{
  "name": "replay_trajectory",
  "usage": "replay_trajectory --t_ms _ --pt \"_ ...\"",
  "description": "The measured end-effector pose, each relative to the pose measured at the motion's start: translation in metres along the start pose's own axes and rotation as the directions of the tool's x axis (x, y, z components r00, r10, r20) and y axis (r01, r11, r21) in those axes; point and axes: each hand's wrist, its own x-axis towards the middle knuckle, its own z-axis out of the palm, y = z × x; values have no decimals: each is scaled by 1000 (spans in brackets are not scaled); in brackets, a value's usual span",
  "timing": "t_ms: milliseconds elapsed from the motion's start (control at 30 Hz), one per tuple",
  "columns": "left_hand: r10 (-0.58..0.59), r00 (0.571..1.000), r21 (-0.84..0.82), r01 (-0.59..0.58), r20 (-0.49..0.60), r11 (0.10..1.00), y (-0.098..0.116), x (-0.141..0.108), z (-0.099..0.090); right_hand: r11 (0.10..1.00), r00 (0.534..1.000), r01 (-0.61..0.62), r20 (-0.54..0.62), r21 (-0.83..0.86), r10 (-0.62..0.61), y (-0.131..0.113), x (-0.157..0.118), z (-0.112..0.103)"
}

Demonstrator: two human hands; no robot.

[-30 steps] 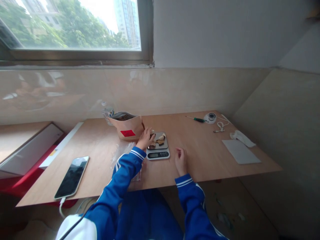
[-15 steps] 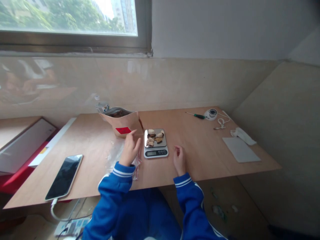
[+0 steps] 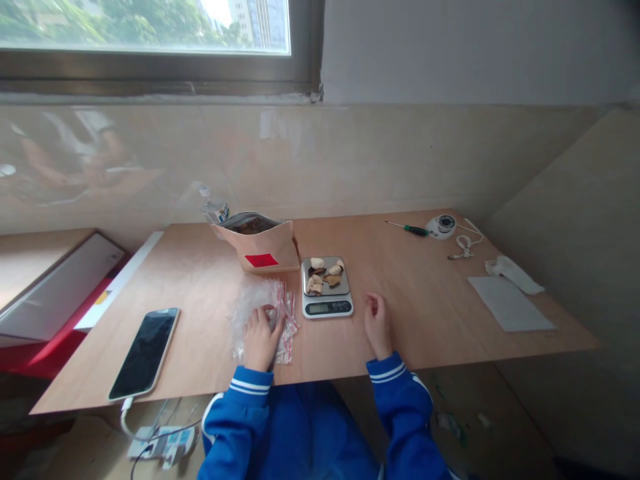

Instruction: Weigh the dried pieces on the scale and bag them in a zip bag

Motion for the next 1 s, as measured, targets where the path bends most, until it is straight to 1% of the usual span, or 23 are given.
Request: replay_trajectory --t_ms 167,267,333,400,467,500,533,600,633,667,700,733,767,833,867,900,1000 --pt "15 1000 -67 -14 14 998 -2 1 -1 1000 1000 -5 16 -1 5 5 -3 1" --pt "8 1000 -89 -7 16 996 -3 1 -1 1000 1000 10 22 9 -10 0 0 1" --pt "7 1000 -99 -6 10 995 -3 1 -1 996 994 93 49 -1 -93 -15 10 4" --pt "12 1000 -108 -11 3 994 -3 2 -1 972 964 237 121 2 -235 -38 30 11" --pt "16 1000 -121 -16 -4 993 -4 2 -1 928 896 368 246 49 -369 -63 58 23" --pt "17 1000 -125 -18 -9 992 -4 2 -1 911 852 405 327 80 -408 -73 72 31" --pt "18 1000 -129 -20 -14 991 -5 2 0 896 797 430 422 108 -433 -81 86 40" --pt "21 1000 -136 -24 -23 990 -6 1 1 881 670 459 607 113 -427 -91 110 58" --pt "23 999 -138 -27 -27 990 -7 1 2 875 612 473 677 101 -409 -93 118 66" --pt "26 999 -142 -30 -30 989 -8 0 2 868 570 490 722 86 -393 -93 123 72" --pt "29 999 -146 -34 -31 989 -8 0 3 859 546 507 745 71 -384 -93 126 76" --pt "32 999 -150 -36 -33 988 -8 0 3 850 540 524 749 57 -383 -92 127 78" --pt "34 999 -150 -39 -35 988 -9 0 4 843 547 537 741 47 -390 -90 126 79" --pt "41 998 -146 -46 -41 988 -9 1 4 839 567 543 716 46 -407 -85 122 74" --pt "42 998 -143 -48 -44 989 -9 1 4 846 585 530 699 54 -411 -82 120 70" --pt "42 998 -141 -48 -46 989 -9 2 5 860 613 507 677 60 -408 -78 119 66" --pt "50 997 -162 -58 -52 985 -11 0 7 902 735 431 566 34 -373 -61 115 52"
